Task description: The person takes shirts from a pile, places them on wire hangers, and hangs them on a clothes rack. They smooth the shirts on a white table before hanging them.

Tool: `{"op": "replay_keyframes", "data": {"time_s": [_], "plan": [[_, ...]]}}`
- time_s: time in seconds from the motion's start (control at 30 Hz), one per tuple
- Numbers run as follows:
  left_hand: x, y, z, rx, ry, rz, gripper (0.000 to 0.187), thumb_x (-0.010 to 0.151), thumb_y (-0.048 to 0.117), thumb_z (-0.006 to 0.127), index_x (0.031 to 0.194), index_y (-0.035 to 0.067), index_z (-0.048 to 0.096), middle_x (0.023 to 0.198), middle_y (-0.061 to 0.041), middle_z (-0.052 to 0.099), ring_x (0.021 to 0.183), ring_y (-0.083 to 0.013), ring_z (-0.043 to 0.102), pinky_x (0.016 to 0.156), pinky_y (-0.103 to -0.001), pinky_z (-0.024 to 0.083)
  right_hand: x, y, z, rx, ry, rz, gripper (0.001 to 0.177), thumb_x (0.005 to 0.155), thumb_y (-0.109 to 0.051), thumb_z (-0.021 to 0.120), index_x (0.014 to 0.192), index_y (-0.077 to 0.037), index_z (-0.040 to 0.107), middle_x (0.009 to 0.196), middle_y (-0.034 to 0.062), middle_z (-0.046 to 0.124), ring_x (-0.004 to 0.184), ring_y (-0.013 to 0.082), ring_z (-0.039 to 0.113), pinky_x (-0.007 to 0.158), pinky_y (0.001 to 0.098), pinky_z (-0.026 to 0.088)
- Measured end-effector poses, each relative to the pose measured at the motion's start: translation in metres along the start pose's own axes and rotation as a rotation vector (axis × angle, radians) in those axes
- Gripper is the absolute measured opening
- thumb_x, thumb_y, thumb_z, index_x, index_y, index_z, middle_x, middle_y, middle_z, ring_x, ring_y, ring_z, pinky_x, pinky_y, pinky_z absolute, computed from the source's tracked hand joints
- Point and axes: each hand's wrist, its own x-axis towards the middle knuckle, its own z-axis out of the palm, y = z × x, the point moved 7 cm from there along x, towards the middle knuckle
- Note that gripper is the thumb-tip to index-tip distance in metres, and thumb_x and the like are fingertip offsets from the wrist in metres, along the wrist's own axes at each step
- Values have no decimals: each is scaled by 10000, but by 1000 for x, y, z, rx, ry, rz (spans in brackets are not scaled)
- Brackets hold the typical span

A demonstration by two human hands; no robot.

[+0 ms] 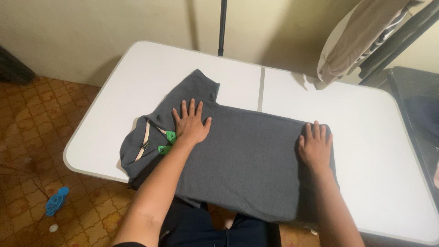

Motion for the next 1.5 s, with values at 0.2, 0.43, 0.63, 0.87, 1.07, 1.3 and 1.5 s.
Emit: {"op": "replay_keyframes", "data": {"time_s": [0.2, 0.43, 0.63, 0.87, 1.07, 1.3, 1.5], "plan": [[2, -3, 3, -4, 2, -1, 748, 1010, 550, 328, 1629, 156, 181, 1708, -114, 90, 1565, -372, 9, 1211, -661, 15, -31, -138, -41, 428, 93, -234, 605, 985, -189, 555, 1533, 9, 393, 1663, 213, 250, 1549, 363, 201, 1268, 487, 153], [3, -2, 1, -6, -9, -13, 750, 1006, 553, 335, 1632, 169, 181, 1713, -96, 101, 1573, -360, 14, 1220, -658, 16, -85, -252, -66, 395, -72, -633, 537, 1035, -324, 441, 1541, -145, 436, 1646, 139, 332, 1548, 317, 254, 1257, 492, 182], [4, -3, 1, -8, 1, 12, 748, 1007, 551, 345, 1625, 157, 194, 1703, -113, 103, 1564, -371, 10, 1205, -668, 10, -59, -189, -37, 296, -69, -436, 634, 1017, -522, 345, 1577, -226, 371, 1666, 69, 275, 1549, 292, 191, 1240, 492, 132], [6, -3, 3, -24, 5, 18, 747, 1009, 548, 359, 1623, 150, 208, 1704, -120, 112, 1565, -374, 17, 1206, -671, 13, -35, -70, 3, 205, -38, -157, 656, 1016, -572, 299, 1593, -262, 333, 1688, 50, 236, 1562, 286, 152, 1244, 499, 102], [7, -5, 7, -35, 29, 25, 748, 1001, 547, 364, 1618, 151, 218, 1702, -120, 124, 1563, -377, 22, 1205, -675, 16, -32, -7, 12, 175, -59, 1, 661, 1016, -571, 310, 1602, -266, 321, 1697, 40, 222, 1567, 283, 145, 1249, 512, 100], [1, -2, -3, -50, 220, 125, 658, 990, 443, 475, 1532, 76, 407, 1670, -171, 229, 1551, -402, 111, 1198, -681, 65, -28, 5, 8, 147, -77, 69, 660, 1018, -545, 303, 1607, -246, 300, 1692, 53, 214, 1568, 280, 129, 1250, 512, 92], [-58, 36, -6, -84, 161, 320, 608, 1004, 426, 516, 1453, 15, 515, 1573, -242, 384, 1503, -418, 255, 1214, -645, 148, -27, 0, -2, 151, -70, 55, 656, 1020, -531, 303, 1606, -238, 297, 1693, 63, 215, 1565, 297, 138, 1246, 516, 112]]}}
